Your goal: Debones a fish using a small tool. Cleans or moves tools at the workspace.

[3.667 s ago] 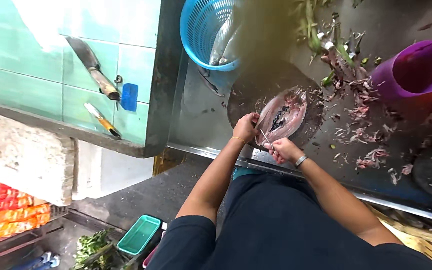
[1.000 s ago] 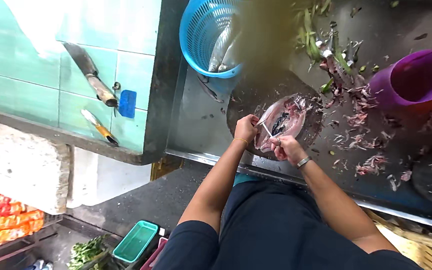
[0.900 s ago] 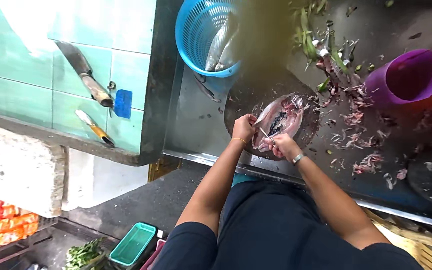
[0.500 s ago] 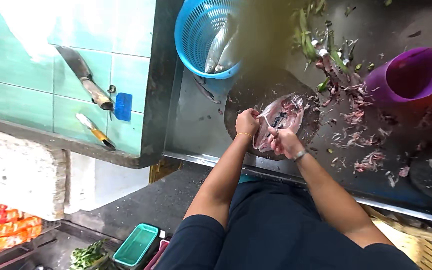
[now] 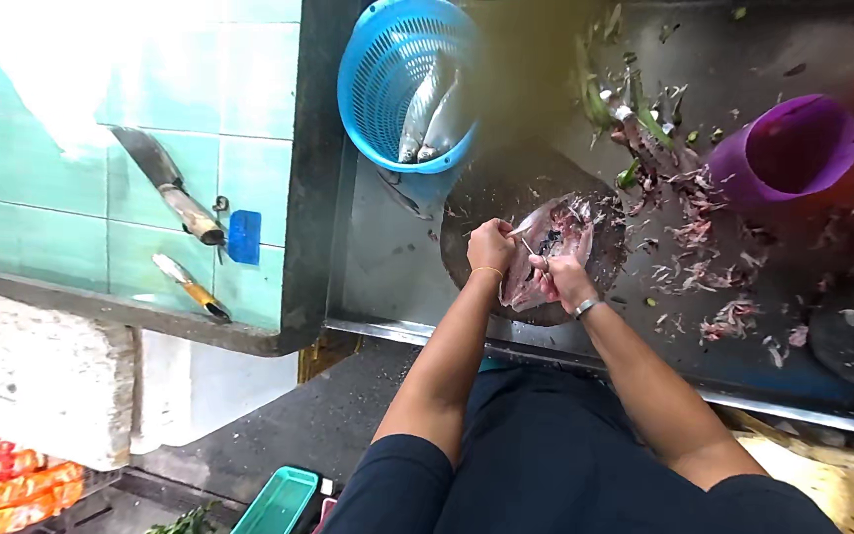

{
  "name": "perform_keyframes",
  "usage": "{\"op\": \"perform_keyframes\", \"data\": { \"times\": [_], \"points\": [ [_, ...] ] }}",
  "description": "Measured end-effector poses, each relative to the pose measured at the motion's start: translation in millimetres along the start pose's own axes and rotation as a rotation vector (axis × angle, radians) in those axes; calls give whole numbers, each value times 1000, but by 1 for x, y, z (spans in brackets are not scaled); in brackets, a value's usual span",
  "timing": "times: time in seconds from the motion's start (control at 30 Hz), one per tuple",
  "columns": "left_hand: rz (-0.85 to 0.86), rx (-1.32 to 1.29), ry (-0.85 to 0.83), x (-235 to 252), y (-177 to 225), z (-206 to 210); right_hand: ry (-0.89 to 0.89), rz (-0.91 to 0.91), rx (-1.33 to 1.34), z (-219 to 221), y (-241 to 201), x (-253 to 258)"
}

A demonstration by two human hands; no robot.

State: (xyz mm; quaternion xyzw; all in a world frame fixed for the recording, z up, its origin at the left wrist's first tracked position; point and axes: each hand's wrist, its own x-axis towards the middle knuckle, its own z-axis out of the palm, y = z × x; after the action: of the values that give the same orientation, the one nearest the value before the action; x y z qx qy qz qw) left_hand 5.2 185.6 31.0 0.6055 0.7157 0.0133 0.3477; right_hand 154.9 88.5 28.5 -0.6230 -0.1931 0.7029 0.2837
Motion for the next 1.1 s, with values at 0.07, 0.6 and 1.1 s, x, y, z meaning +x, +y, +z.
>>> {"op": "perform_keyframes", "data": {
  "times": [0.07, 0.6, 1.1],
  "points": [
    [-3, 5, 3, 5, 2, -3, 7, -67, 0, 1, 1, -2],
    [16, 42, -30, 21, 17, -1, 90, -10, 173, 9, -20, 3],
    [63, 55, -35, 38, 35, -6, 89, 53, 354, 12, -19, -1]
  ]
}}
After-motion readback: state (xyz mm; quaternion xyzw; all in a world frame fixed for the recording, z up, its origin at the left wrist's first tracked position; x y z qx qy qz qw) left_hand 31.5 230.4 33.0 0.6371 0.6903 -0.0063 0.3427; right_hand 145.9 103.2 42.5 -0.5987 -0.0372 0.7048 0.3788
